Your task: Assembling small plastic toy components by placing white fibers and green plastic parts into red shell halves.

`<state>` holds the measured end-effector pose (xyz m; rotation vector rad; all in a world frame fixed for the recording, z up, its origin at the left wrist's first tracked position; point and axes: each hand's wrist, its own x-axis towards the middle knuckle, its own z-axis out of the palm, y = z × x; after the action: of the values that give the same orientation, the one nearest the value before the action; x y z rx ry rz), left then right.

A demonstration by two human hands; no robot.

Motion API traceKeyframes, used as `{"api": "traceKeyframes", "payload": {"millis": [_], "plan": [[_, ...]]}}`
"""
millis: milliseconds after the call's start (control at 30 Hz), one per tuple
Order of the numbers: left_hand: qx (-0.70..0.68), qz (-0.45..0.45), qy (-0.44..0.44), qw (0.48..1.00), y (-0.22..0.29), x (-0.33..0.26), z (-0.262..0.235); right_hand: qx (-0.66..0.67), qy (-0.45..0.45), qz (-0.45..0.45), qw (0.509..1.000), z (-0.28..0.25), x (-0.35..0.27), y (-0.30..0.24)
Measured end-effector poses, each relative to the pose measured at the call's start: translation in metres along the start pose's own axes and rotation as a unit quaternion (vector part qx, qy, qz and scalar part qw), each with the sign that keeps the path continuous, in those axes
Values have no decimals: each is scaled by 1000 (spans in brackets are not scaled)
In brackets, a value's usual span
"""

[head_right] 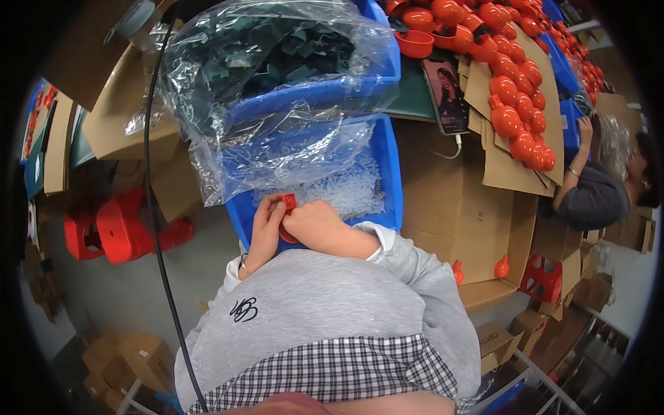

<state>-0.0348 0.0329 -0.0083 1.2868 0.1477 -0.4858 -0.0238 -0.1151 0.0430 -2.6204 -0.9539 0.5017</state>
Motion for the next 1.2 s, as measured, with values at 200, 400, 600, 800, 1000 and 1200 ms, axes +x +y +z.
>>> {"api": "traceKeyframes", "payload": {"millis": [200, 400, 600, 800, 1000, 1200], "plan": [[21, 7, 5, 1000, -2, 1, 3, -15, 28, 12, 999, 6, -4, 1], [-28, 9, 43, 999, 12, 1, 2, 122, 122, 46, 984, -15, -12, 16], [-29, 41, 49, 998, 10, -1, 5, 242, 198, 116, 943, -28, -15, 24], [9, 67, 30, 997, 14, -3, 5, 284, 190, 114, 933, -22, -11, 24], [0, 69, 31, 997, 13, -4, 5, 278, 197, 76, 937, -19, -11, 20], [7, 68, 33, 997, 12, -3, 5, 267, 212, 79, 937, -18, -11, 21]]}}
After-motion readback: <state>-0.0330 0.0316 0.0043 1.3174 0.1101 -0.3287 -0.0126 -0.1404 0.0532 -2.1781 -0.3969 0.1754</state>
